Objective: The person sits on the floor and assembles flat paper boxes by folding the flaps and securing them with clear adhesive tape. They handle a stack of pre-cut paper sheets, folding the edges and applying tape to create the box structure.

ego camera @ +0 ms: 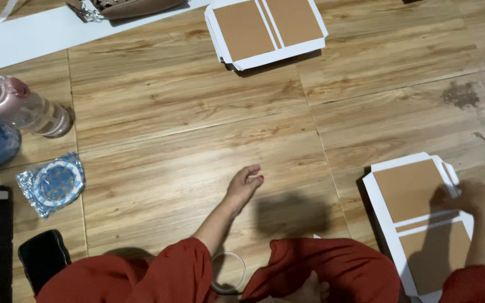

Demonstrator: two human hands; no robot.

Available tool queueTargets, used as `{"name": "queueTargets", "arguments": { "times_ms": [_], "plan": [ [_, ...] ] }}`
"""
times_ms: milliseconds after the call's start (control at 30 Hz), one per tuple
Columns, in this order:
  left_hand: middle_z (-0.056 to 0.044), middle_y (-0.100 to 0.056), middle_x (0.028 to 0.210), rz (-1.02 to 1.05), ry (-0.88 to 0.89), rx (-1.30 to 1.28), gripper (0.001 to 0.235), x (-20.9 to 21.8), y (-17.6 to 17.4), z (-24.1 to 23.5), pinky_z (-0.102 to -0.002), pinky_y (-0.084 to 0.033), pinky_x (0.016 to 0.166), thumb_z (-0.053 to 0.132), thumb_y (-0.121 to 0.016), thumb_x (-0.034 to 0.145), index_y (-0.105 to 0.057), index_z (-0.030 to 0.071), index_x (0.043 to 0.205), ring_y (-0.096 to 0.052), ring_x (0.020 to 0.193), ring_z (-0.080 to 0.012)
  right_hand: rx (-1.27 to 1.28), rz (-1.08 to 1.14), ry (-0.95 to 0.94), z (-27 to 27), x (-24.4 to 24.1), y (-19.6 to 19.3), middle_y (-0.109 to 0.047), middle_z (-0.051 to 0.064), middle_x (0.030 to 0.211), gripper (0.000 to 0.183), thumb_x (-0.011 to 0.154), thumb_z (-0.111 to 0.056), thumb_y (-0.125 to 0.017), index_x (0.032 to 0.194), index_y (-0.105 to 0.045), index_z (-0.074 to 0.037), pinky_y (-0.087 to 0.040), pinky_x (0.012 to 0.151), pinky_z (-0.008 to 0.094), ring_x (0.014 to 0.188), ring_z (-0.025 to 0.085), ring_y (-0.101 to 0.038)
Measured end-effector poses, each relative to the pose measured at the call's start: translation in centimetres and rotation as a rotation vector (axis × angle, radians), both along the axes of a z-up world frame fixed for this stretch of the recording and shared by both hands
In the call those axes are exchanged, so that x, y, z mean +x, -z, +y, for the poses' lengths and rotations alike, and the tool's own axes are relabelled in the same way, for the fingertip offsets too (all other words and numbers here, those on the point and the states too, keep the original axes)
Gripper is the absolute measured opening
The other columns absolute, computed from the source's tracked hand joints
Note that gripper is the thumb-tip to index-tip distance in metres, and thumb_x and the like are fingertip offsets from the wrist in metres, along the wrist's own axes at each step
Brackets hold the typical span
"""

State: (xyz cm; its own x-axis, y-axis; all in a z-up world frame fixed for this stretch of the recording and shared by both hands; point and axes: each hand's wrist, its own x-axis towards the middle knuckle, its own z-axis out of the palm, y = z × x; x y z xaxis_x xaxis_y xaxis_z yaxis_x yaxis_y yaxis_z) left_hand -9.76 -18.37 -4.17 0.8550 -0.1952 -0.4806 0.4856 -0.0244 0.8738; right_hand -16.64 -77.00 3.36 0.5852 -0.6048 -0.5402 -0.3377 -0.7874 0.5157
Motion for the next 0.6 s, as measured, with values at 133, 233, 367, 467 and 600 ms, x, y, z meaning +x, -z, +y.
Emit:
{"name": "queueTargets", "arguments": {
  "times_ms": [133, 233, 367, 467, 600],
  "plan": [
    [-0.008, -0.060, 0.113, -0.028, -0.120, 0.045, 0.041, 7.1, -3.7, 4.2, -0.021, -0.043, 0.087, 0.020, -0.061, 0.074, -0.057, 0.010, 0.115, -0.058, 0.098, -0.0122, 0.351, -0.442, 0.113, 19.4, 14.2, -8.7, -0.053, 0.012, 0.128, 0.068, 0.071, -0.046, -0.064, 0.129, -0.050, -0.012, -0.037, 0.095, 0.040, 0.116, 0.028, -0.050],
    [-0.003, -0.047, 0.121, -0.422, 0.174, 0.815, 0.051, 9.8, -7.2, 7.2, -0.046, -0.028, 0.095, 0.039, -0.055, 0.070, -0.051, 0.021, 0.118, -0.039, 0.116, -0.0249, 1.210, -0.866, 0.448, 27.1, 23.2, -5.2, -0.059, 0.014, 0.103, 0.033, 0.087, -0.016, -0.056, 0.116, -0.053, -0.001, -0.048, 0.082, 0.032, 0.097, 0.022, -0.056],
    [-0.011, 0.001, 0.150, -0.328, 0.643, 0.982, 0.075, 9.6, -9.9, 8.9, -0.058, 0.009, 0.103, 0.040, -0.050, 0.085, -0.010, 0.015, 0.143, 0.006, 0.136, -0.0335, 1.893, -0.803, 0.914, 34.6, 33.4, 4.1, -0.038, 0.016, 0.126, 0.037, 0.094, -0.031, -0.043, 0.118, -0.037, -0.004, -0.035, 0.100, 0.048, 0.121, 0.032, -0.039],
    [-0.008, 0.005, 0.150, -0.343, 0.693, 1.017, 0.077, 9.8, -9.7, 9.3, -0.056, 0.010, 0.104, 0.044, -0.048, 0.084, -0.006, 0.017, 0.143, 0.010, 0.136, -0.0322, 2.071, -0.884, 1.342, 41.0, 37.0, 3.4, -0.012, 0.023, 0.137, 0.053, 0.091, -0.031, -0.047, 0.128, -0.017, -0.006, -0.019, 0.106, 0.054, 0.133, 0.038, -0.016],
    [-0.005, 0.007, 0.149, -0.364, 0.704, 1.032, 0.083, 9.8, -9.2, 9.7, -0.055, 0.010, 0.106, 0.054, -0.046, 0.080, -0.005, 0.018, 0.143, 0.011, 0.136, -0.0302, 1.831, -1.136, 1.785, 43.1, 40.1, 2.4, -0.035, 0.022, 0.126, 0.053, 0.081, -0.023, -0.055, 0.123, -0.028, -0.004, -0.028, 0.097, 0.065, 0.118, 0.044, -0.043]
  ]
}}
